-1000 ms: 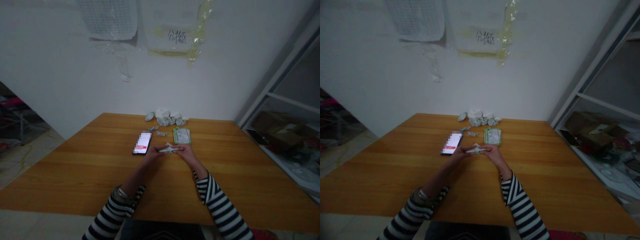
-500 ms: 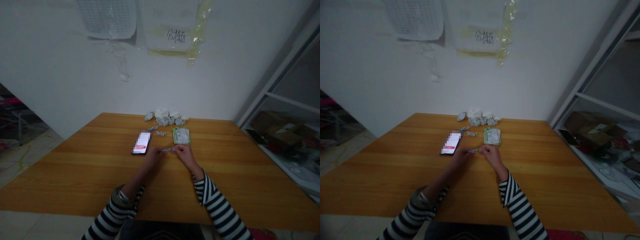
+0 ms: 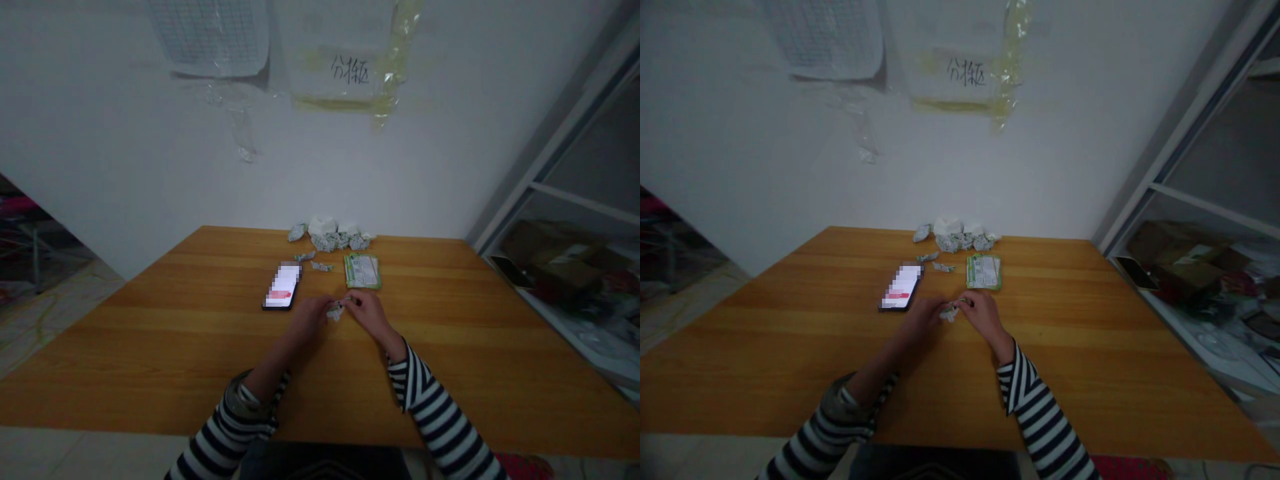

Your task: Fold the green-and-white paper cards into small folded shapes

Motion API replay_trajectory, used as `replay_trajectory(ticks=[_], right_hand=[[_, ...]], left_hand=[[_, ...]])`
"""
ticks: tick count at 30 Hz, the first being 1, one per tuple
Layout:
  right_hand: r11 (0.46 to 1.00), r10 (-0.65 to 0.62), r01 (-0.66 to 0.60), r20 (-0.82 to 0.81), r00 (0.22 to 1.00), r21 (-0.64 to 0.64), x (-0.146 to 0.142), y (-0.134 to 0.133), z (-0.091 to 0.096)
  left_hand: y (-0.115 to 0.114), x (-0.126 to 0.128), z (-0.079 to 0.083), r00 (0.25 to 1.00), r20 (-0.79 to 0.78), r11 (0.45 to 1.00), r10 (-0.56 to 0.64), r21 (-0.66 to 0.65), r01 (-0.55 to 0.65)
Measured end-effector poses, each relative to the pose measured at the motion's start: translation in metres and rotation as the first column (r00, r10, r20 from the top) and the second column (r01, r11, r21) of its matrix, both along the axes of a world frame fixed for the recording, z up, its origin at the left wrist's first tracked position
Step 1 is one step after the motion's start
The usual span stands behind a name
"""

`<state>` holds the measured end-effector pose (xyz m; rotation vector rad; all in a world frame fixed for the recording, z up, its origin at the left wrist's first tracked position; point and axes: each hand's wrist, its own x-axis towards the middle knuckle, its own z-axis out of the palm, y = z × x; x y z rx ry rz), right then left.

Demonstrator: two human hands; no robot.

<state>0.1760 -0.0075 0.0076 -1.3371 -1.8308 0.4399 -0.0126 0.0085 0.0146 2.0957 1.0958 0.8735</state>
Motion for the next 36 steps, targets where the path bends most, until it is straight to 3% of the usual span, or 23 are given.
replay_trajectory(ticks=[3, 6, 10, 13, 15, 17, 19, 21, 25, 36], right_hand=[[0.997, 0.005, -0.005, 0.001, 1.000, 0.073, -0.003, 0.000, 0.000], [0.993, 0.056, -0.046, -0.099, 0.994, 0.107, -0.008, 0.003, -0.007], [0.994, 0.072, -0.091, -0.266, 0.961, -0.058, -0.012, 0.007, -0.017], [0.991, 0.088, -0.112, -0.275, 0.957, -0.072, -0.007, 0.008, -0.018], [0.988, 0.128, -0.144, -0.237, 0.963, -0.053, -0.002, 0.008, -0.014], [0.981, 0.172, -0.188, -0.222, 0.960, -0.053, 0.002, 0.008, -0.009], [0.973, 0.201, -0.222, -0.252, 0.947, -0.060, 0.005, 0.007, -0.005], [0.969, 0.211, -0.240, -0.297, 0.931, -0.063, 0.005, 0.007, -0.001], [0.972, 0.199, -0.228, -0.318, 0.927, -0.055, 0.006, 0.005, 0.004], [0.980, 0.185, -0.200, -0.322, 0.929, -0.015, 0.006, 0.005, 0.003]], left_hand=[[-0.004, 0.001, 0.002, 0.993, -0.120, 0.998, 0.015, 0.061, -0.007], [-0.006, 0.002, 0.002, 0.985, -0.170, 0.997, 0.022, 0.077, -0.009], [-0.002, 0.003, -0.002, 0.996, -0.090, 0.999, -0.007, 0.030, 0.010], [0.002, 0.002, -0.006, 0.996, 0.015, 0.992, -0.083, -0.093, 0.084], [0.003, 0.001, -0.006, 0.971, 0.161, 0.935, -0.177, -0.280, 0.217], [0.002, 0.000, -0.003, 0.911, 0.340, 0.809, -0.235, -0.450, 0.377], [0.000, 0.001, 0.001, 0.855, 0.455, 0.702, -0.250, -0.522, 0.484], [-0.002, 0.002, 0.006, 0.824, 0.512, 0.654, -0.243, -0.541, 0.529], [-0.003, 0.003, 0.009, 0.823, 0.532, 0.669, -0.199, -0.540, 0.511], [-0.007, 0.002, 0.015, 0.830, 0.511, 0.667, -0.224, -0.541, 0.513]])
